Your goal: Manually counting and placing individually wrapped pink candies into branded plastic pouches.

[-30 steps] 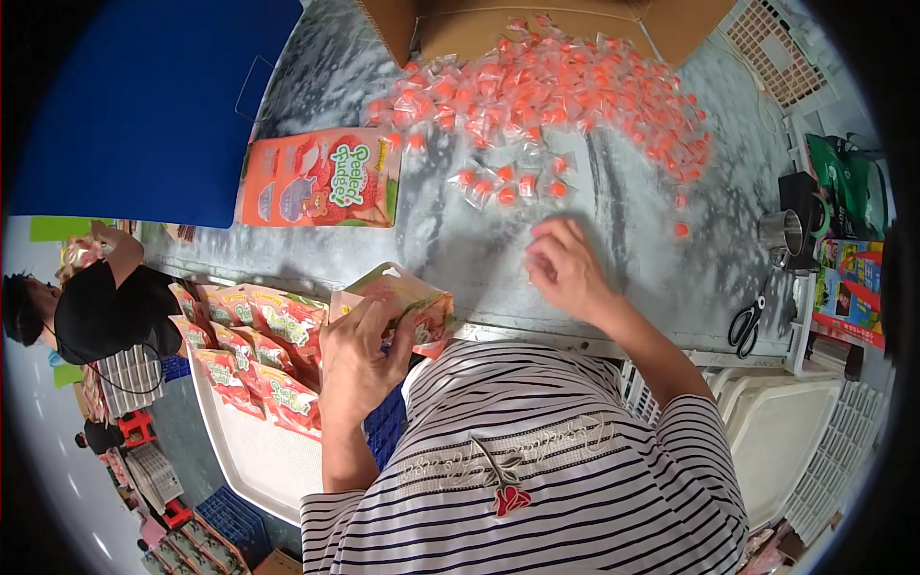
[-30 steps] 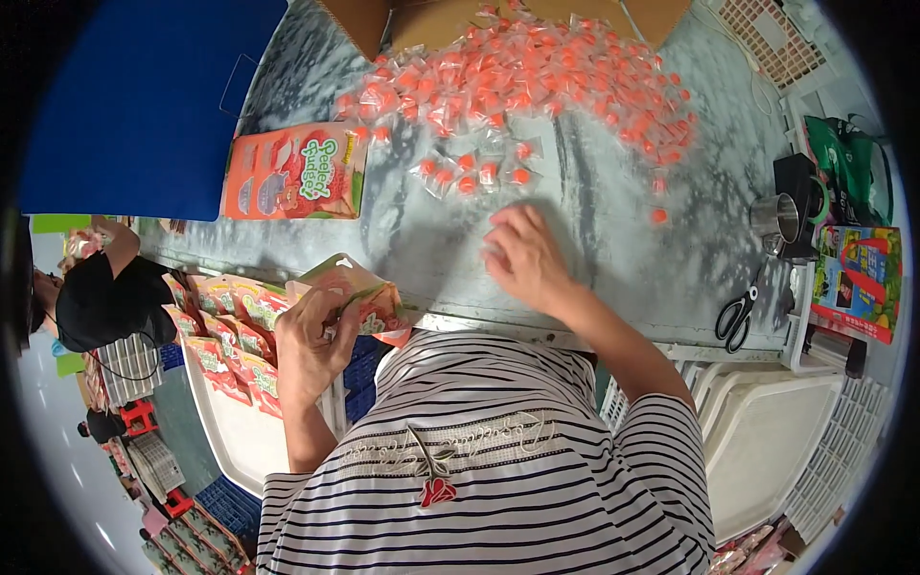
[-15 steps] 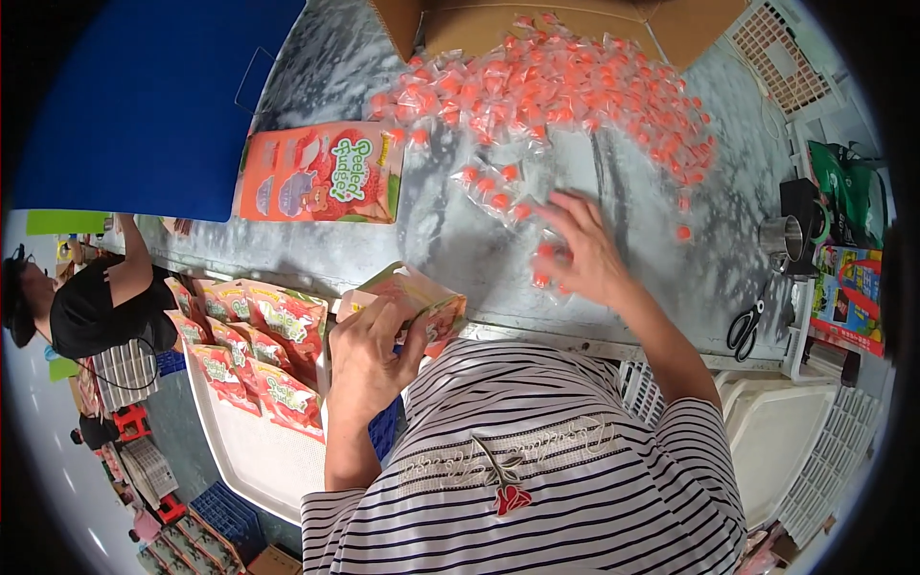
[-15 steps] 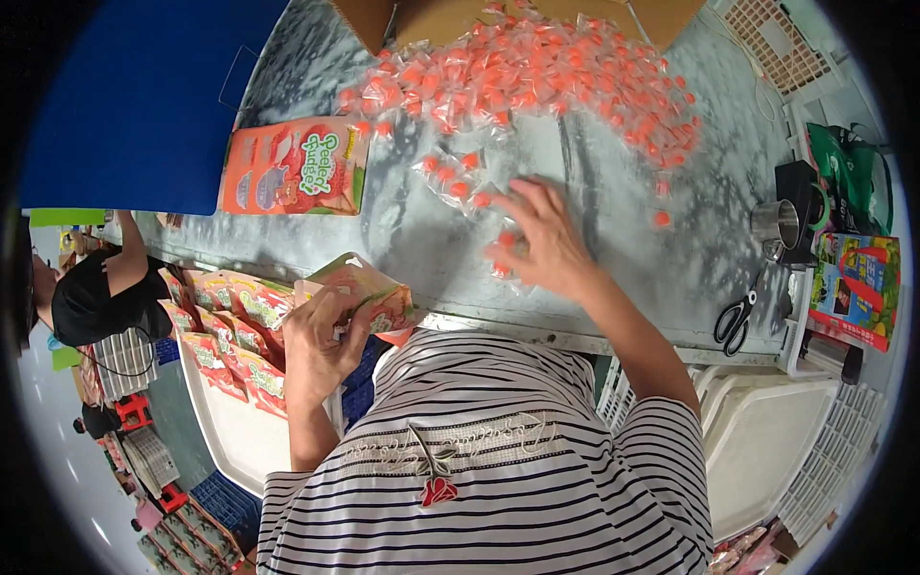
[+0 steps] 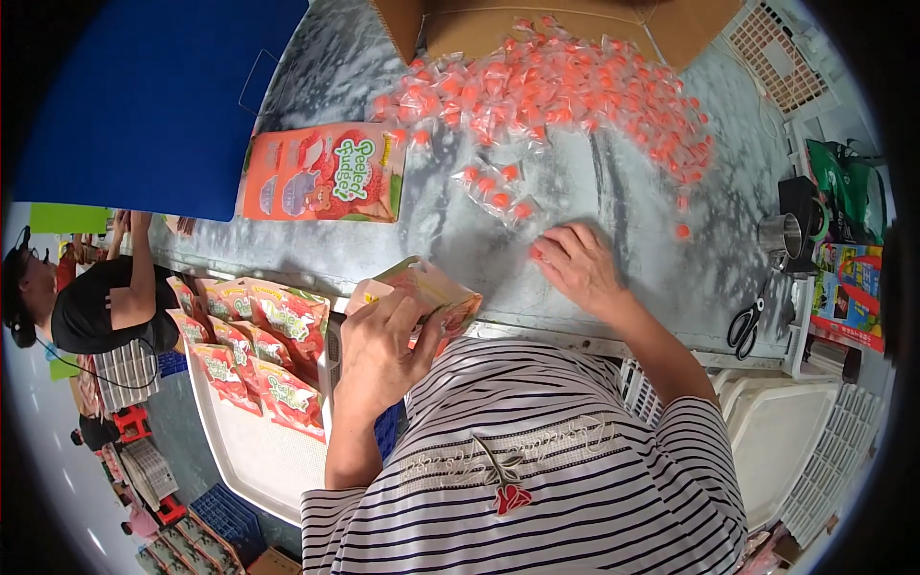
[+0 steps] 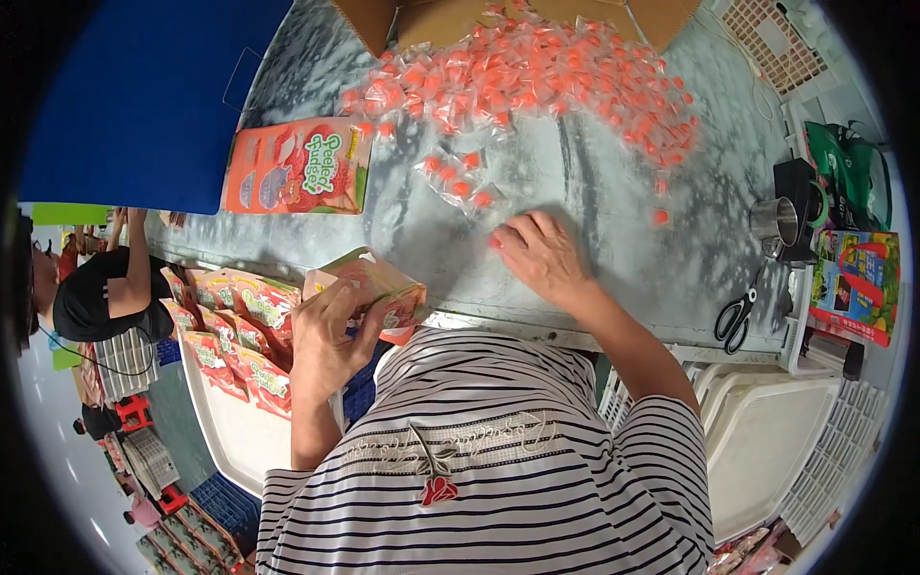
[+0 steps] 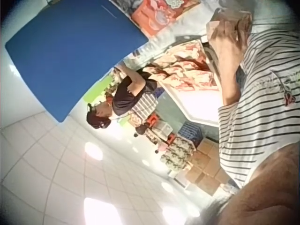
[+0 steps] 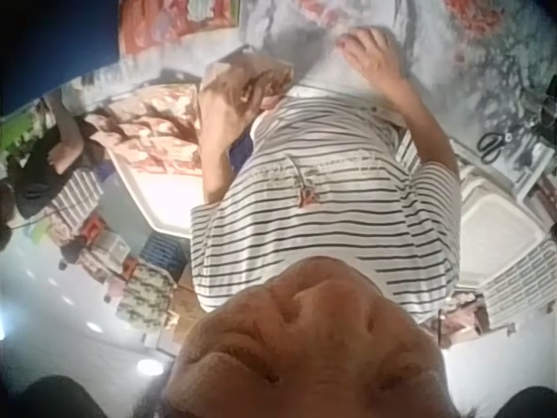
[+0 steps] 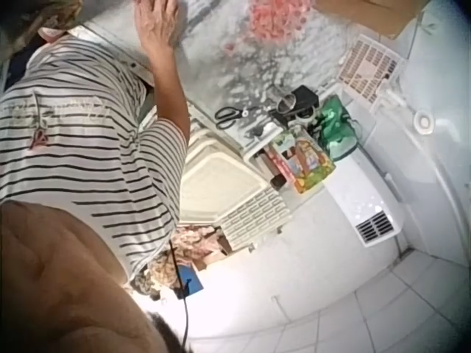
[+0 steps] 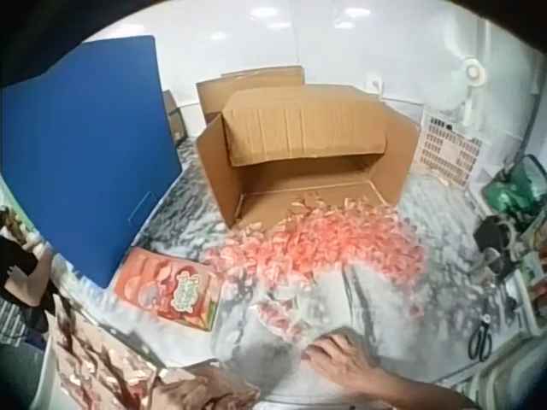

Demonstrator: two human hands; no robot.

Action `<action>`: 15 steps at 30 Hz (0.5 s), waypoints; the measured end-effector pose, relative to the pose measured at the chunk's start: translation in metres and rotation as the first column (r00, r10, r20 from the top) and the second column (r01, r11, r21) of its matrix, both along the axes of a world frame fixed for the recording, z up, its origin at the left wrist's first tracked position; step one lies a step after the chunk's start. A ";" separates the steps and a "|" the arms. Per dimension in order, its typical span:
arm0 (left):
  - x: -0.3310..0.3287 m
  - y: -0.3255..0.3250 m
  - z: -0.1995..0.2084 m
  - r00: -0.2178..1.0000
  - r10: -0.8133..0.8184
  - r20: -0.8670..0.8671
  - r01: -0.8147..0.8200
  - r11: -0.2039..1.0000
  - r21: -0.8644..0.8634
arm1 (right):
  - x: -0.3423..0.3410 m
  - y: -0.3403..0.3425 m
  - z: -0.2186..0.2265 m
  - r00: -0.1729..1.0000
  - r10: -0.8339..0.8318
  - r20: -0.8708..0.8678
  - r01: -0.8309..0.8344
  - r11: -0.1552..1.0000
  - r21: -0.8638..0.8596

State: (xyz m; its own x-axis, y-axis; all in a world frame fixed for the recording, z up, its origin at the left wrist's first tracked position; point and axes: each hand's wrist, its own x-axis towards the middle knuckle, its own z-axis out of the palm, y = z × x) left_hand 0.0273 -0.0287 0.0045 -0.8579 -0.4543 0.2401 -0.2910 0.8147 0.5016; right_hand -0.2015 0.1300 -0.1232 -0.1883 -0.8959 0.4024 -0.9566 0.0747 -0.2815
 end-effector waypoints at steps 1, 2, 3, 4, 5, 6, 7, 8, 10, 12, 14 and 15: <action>-0.001 0.001 0.001 1.000 -0.015 -0.005 0.015 1.000 -0.012 | -0.003 -0.003 0.000 0.999 -0.008 -0.052 0.007 1.000 -0.018; -0.003 0.002 0.003 1.000 -0.011 -0.005 0.011 1.000 -0.016 | -0.011 -0.005 0.003 0.995 0.005 -0.100 -0.013 0.996 -0.083; -0.005 0.003 0.005 0.999 -0.045 -0.011 0.045 0.999 -0.028 | -0.011 -0.009 0.007 0.995 0.011 -0.101 -0.020 0.996 -0.088; -0.007 0.004 0.006 0.997 -0.080 -0.015 0.080 0.996 -0.040 | -0.010 -0.013 0.010 0.911 -0.090 0.403 0.132 0.988 -0.077; -0.010 0.004 0.007 0.997 -0.074 -0.014 0.074 0.996 -0.046 | -0.009 -0.017 0.013 0.579 -0.160 0.800 0.254 0.967 0.009; -0.012 0.005 0.007 0.993 -0.115 -0.021 0.114 0.993 -0.043 | -0.009 -0.023 0.018 0.376 -0.070 0.924 0.294 0.955 -0.047; -0.013 0.004 0.006 0.989 -0.148 -0.024 0.147 0.988 -0.041 | -0.003 -0.028 0.035 0.374 -0.059 0.926 0.280 0.959 -0.052; -0.016 0.003 0.004 0.981 -0.186 -0.047 0.184 0.982 -0.046 | 0.002 -0.029 0.058 0.264 -0.062 0.963 0.152 0.988 0.022; -0.021 0.004 0.004 0.977 -0.211 -0.026 0.209 0.976 -0.060 | 0.003 -0.030 0.098 0.247 -0.117 0.962 -0.180 0.970 0.165; -0.025 0.006 0.005 0.965 -0.261 -0.004 0.260 0.963 -0.070 | 0.012 -0.037 0.108 0.373 -0.073 0.925 -0.252 0.951 0.177; -0.027 0.008 0.007 0.964 -0.266 0.012 0.267 0.962 -0.054 | 0.018 -0.045 0.125 0.595 -0.026 0.803 -0.294 0.923 0.248; -0.028 0.010 0.008 0.962 -0.274 0.021 0.274 0.961 -0.032 | 0.019 -0.047 0.129 0.597 -0.023 0.802 -0.295 0.923 0.246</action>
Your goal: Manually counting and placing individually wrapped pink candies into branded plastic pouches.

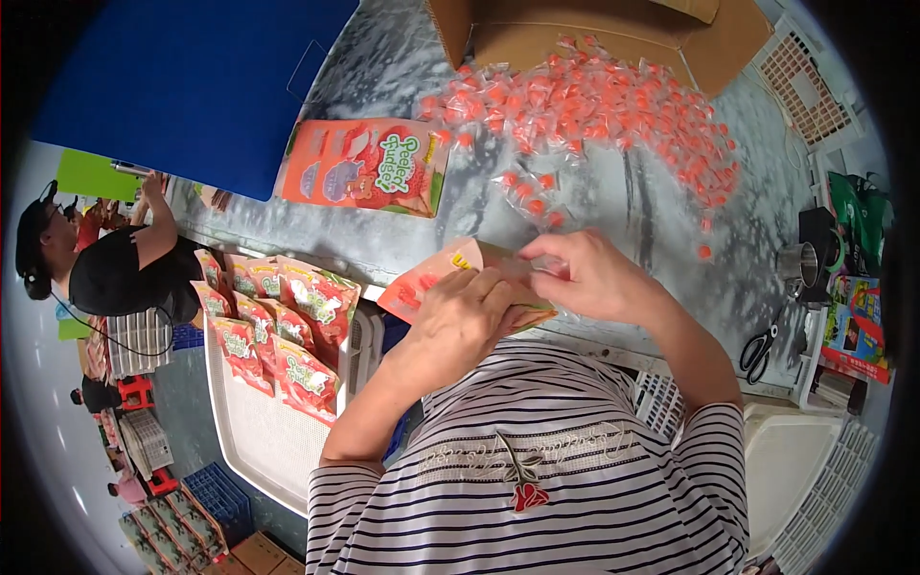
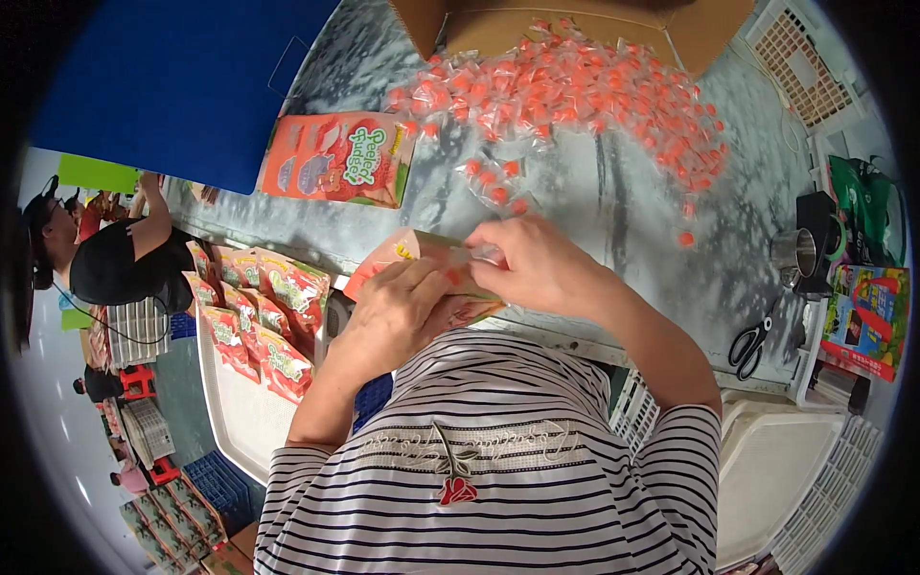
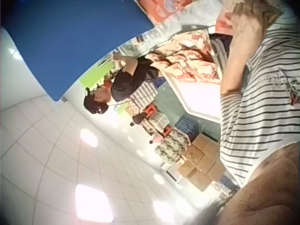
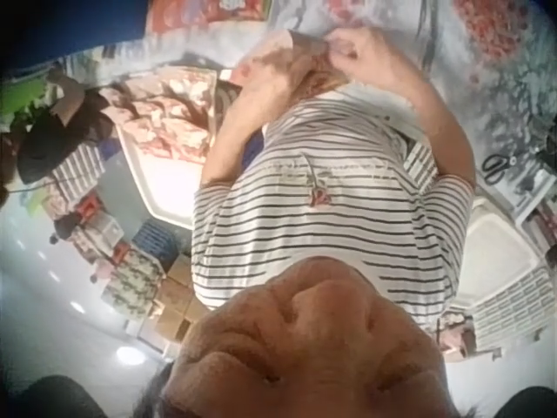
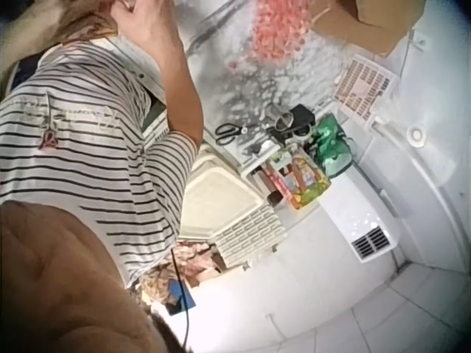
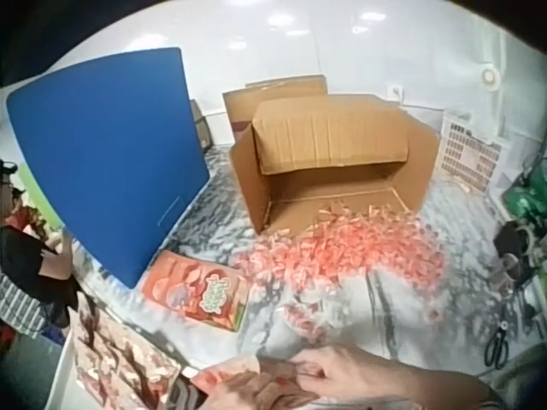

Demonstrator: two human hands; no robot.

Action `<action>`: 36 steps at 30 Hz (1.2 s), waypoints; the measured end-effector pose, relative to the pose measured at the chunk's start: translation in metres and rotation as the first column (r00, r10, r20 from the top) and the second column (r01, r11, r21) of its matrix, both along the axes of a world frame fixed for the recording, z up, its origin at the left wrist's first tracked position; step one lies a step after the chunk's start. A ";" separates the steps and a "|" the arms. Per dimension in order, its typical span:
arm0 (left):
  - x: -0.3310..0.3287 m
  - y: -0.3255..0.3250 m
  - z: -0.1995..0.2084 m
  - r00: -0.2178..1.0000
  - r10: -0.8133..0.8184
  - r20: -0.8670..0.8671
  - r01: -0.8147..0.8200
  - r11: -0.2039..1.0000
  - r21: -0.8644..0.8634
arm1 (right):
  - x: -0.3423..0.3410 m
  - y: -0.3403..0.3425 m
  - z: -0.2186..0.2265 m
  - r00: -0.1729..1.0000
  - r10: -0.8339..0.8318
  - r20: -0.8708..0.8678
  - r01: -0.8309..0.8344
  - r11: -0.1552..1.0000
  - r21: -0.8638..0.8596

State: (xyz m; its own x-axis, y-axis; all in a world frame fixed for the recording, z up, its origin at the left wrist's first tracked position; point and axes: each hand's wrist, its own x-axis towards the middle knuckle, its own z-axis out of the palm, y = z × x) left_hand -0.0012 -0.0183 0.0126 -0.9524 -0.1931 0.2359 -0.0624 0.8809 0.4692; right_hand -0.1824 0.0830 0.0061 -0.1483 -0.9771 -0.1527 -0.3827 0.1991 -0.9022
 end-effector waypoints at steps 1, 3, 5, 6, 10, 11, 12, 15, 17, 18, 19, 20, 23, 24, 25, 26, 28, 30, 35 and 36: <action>-0.001 0.000 -0.005 1.000 -0.014 -0.019 0.014 1.000 0.012 | 0.000 -0.003 0.003 0.996 -0.023 -0.088 0.023 1.000 0.003; -0.003 0.002 -0.005 1.000 -0.031 -0.005 0.031 0.999 0.016 | 0.001 -0.009 0.005 0.983 -0.043 -0.178 0.045 0.999 0.004; -0.005 0.005 -0.004 0.999 -0.050 0.009 0.050 0.999 0.021 | 0.005 -0.015 0.003 0.976 -0.127 0.176 0.128 0.992 0.002; -0.006 0.007 -0.002 0.995 -0.058 -0.075 0.062 0.997 0.047 | 0.010 -0.019 -0.002 0.977 -0.125 0.175 0.127 0.992 0.002; -0.005 0.002 -0.002 0.984 -0.016 -0.180 0.046 0.985 0.166 | 0.031 -0.027 -0.027 0.960 -0.268 0.082 0.280 0.925 -0.256; -0.004 0.003 -0.006 0.982 -0.022 -0.190 0.057 0.982 0.178 | 0.032 -0.026 -0.027 0.966 -0.257 0.038 0.257 0.928 -0.271; -0.002 0.004 -0.006 0.982 -0.021 -0.188 0.055 0.982 0.178 | 0.035 -0.024 -0.027 0.970 -0.242 -0.002 0.232 0.931 -0.282; 0.003 0.001 -0.003 0.984 0.034 -0.176 0.005 0.977 0.213 | 0.042 -0.014 -0.004 0.991 -0.111 0.068 0.120 0.982 -0.149; 0.009 -0.005 -0.009 0.980 0.044 -0.195 -0.010 0.985 0.173 | 0.047 -0.007 0.010 0.962 -0.022 0.274 0.027 1.000 -0.013; 0.011 -0.005 -0.011 0.978 0.044 -0.203 -0.011 0.987 0.160 | 0.047 -0.009 0.025 0.964 0.062 0.259 -0.060 0.998 -0.016; 0.013 -0.004 -0.011 0.978 0.034 -0.204 0.000 0.986 0.164 | 0.052 -0.009 0.022 0.983 0.100 0.151 -0.095 0.995 -0.042; 0.016 0.000 -0.011 0.983 0.008 -0.181 0.019 0.989 0.149 | 0.056 -0.006 0.015 0.990 0.137 0.041 -0.134 0.989 -0.062; 0.020 -0.005 0.001 0.986 0.020 -0.164 0.006 0.987 0.160 | 0.059 -0.002 -0.009 0.993 0.069 0.098 -0.052 0.985 -0.163; 0.024 -0.007 0.005 0.984 0.074 -0.162 -0.042 0.980 0.192 | 0.060 -0.002 -0.006 0.992 0.070 0.101 -0.053 0.986 -0.160; 0.029 -0.011 -0.003 0.985 0.065 -0.159 -0.038 0.985 0.170 | 0.060 -0.005 -0.001 0.992 0.127 -0.003 -0.123 0.952 -0.282; 0.030 -0.009 -0.004 0.985 0.068 -0.156 -0.040 0.984 0.173 | 0.063 -0.007 0.002 0.979 0.170 -0.112 -0.201 0.898 -0.390; 0.029 -0.006 -0.005 0.990 -0.042 -0.133 0.051 0.997 0.060 | 0.068 -0.011 -0.014 0.968 0.091 -0.233 -0.196 0.854 -0.482; 0.032 -0.012 0.004 0.980 0.138 -0.141 -0.133 0.990 0.045 | 0.059 -0.015 -0.022 0.992 0.035 -0.122 -0.105 0.770 -0.629; 0.035 -0.005 -0.001 0.976 0.180 -0.121 -0.172 0.982 0.074 | -0.026 -0.047 -0.081 0.792 -0.507 -0.340 0.254 0.781 -0.570; 0.034 -0.006 -0.001 0.976 0.176 -0.125 -0.168 0.983 0.073 | -0.048 -0.051 -0.094 0.765 -0.481 -0.428 0.247 0.833 -0.495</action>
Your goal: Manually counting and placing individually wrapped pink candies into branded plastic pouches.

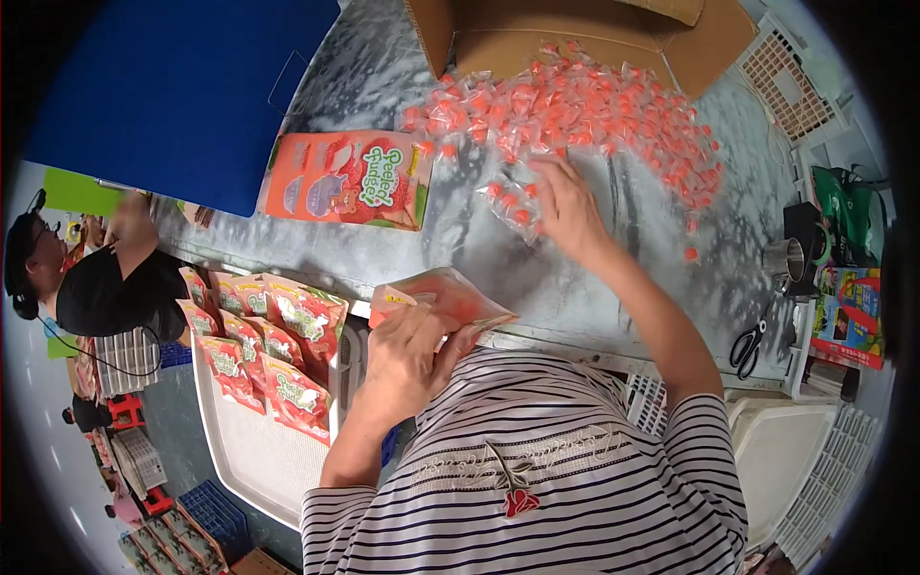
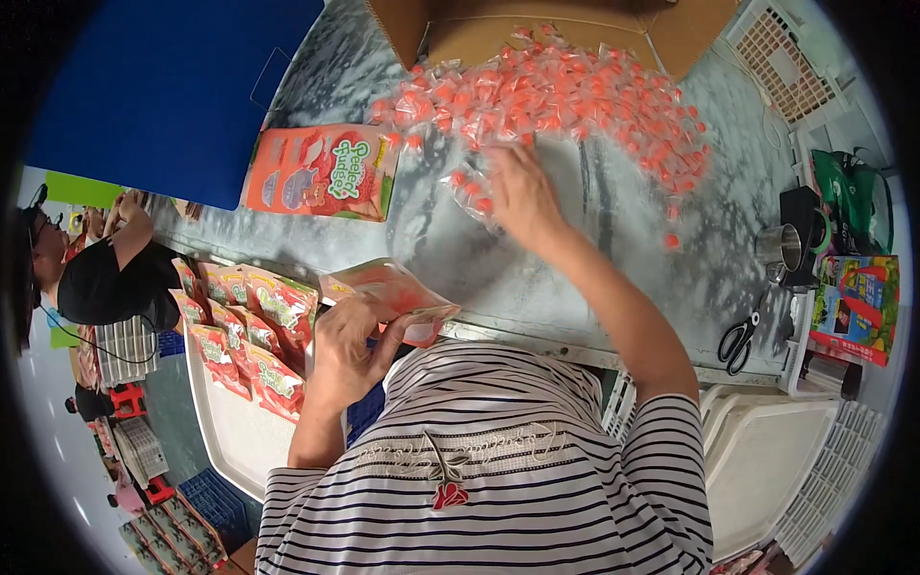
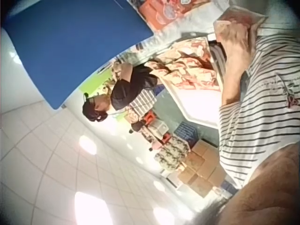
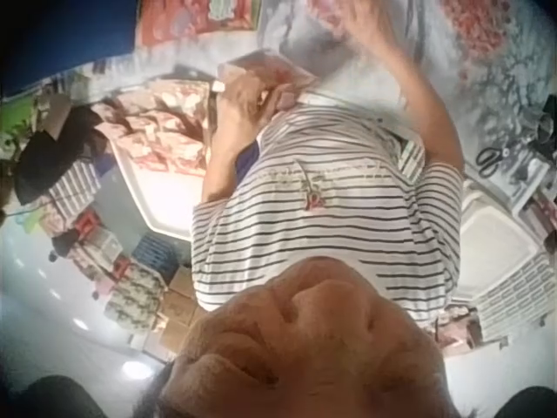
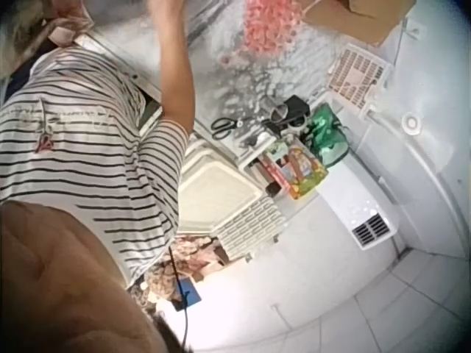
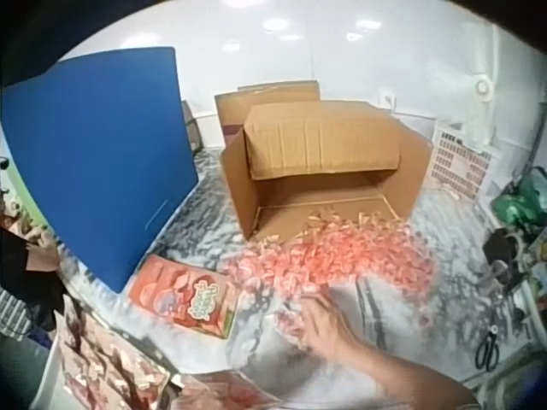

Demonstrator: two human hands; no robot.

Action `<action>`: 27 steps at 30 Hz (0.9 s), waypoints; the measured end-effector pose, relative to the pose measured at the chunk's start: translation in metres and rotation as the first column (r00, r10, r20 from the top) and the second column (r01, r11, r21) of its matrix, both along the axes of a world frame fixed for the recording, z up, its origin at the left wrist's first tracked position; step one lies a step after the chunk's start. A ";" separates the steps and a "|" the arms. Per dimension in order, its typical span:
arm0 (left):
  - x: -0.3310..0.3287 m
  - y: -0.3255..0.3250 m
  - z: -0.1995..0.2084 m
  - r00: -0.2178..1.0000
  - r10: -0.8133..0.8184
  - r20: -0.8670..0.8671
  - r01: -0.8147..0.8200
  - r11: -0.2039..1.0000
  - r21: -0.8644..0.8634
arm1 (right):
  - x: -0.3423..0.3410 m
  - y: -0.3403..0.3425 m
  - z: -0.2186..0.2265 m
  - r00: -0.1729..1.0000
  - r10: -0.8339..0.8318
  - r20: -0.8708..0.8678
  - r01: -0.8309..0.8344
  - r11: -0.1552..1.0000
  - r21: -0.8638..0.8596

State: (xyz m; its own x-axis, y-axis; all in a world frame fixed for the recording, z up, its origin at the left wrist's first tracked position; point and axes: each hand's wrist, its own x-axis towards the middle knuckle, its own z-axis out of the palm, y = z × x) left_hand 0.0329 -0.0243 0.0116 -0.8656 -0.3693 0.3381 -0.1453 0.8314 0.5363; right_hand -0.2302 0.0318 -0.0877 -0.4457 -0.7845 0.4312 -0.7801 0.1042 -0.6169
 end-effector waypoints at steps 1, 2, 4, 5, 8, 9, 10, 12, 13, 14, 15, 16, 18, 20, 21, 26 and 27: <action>-0.002 -0.001 -0.002 0.999 0.026 -0.046 -0.025 0.999 0.036 | -0.017 0.000 -0.010 0.999 -0.021 -0.046 0.026 0.994 0.109; -0.001 -0.002 -0.004 0.994 0.065 -0.092 -0.058 0.996 0.074 | -0.024 -0.001 -0.015 0.999 -0.017 -0.050 0.022 0.994 0.108; 0.000 -0.001 -0.007 0.993 0.093 -0.071 -0.087 0.993 0.085 | -0.034 -0.001 -0.026 0.988 -0.071 -0.135 0.095 0.979 0.182; -0.001 -0.001 -0.008 0.992 0.113 -0.048 -0.108 0.989 0.098 | -0.037 0.002 -0.039 0.974 -0.058 -0.220 0.097 0.981 0.170; 0.004 -0.003 -0.017 0.993 0.115 -0.034 -0.110 0.985 0.136 | -0.020 0.012 -0.043 0.992 -0.002 -0.129 0.025 0.983 0.182; 0.003 -0.003 -0.017 0.993 0.114 -0.030 -0.108 0.984 0.139 | -0.019 0.013 -0.044 0.992 -0.003 -0.126 0.027 0.982 0.186; 0.001 -0.003 -0.018 0.992 0.115 -0.045 -0.109 0.985 0.131 | -0.018 0.015 -0.044 0.995 -0.014 -0.095 0.030 0.985 0.168; -0.002 -0.003 -0.018 0.992 0.109 -0.059 -0.102 0.987 0.122 | -0.018 0.014 -0.040 0.998 -0.032 -0.063 0.041 0.988 0.150; -0.002 -0.003 -0.018 0.993 0.105 -0.045 -0.100 0.990 0.103 | -0.022 0.010 -0.035 0.995 -0.034 -0.091 0.049 0.984 0.171; -0.003 -0.003 -0.019 0.994 0.102 -0.032 -0.099 0.992 0.083 | -0.026 0.006 -0.032 0.992 -0.034 -0.119 0.057 0.980 0.191; -0.004 -0.003 -0.019 0.995 0.097 -0.033 -0.094 0.992 0.081 | -0.031 0.003 -0.033 0.992 -0.039 -0.120 0.061 0.980 0.188; -0.006 -0.003 -0.019 0.995 0.089 -0.036 -0.085 0.992 0.088 | -0.036 -0.001 -0.036 0.984 -0.054 -0.170 0.086 0.979 0.183; -0.007 -0.003 -0.019 0.995 0.086 -0.039 -0.082 0.992 0.095 | -0.039 -0.003 -0.041 0.973 -0.064 -0.220 0.104 0.979 0.174; -0.008 -0.003 -0.019 0.993 0.101 -0.059 -0.092 0.986 0.138 | -0.038 0.001 -0.044 0.974 -0.038 -0.223 0.084 0.976 0.200; -0.006 -0.002 -0.019 0.992 0.110 -0.056 -0.101 0.985 0.141 | -0.037 0.006 -0.045 0.975 -0.030 -0.221 0.076 0.976 0.203; -0.002 -0.001 -0.022 0.991 0.134 -0.018 -0.129 0.973 0.190 | -0.011 0.025 -0.037 0.988 -0.104 0.112 0.075 0.969 0.236; -0.001 -0.001 -0.023 0.991 0.133 -0.016 -0.127 0.974 0.190 | -0.002 0.026 -0.032 0.988 -0.106 0.113 0.077 0.969 0.237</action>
State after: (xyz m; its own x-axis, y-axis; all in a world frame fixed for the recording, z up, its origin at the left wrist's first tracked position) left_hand 0.0322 -0.0253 -0.0113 -0.7969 -0.5373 0.2760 -0.2277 0.6904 0.6867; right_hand -0.2325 0.0579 -0.1195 -0.5584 -0.8098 0.1803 -0.6799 0.3222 -0.6587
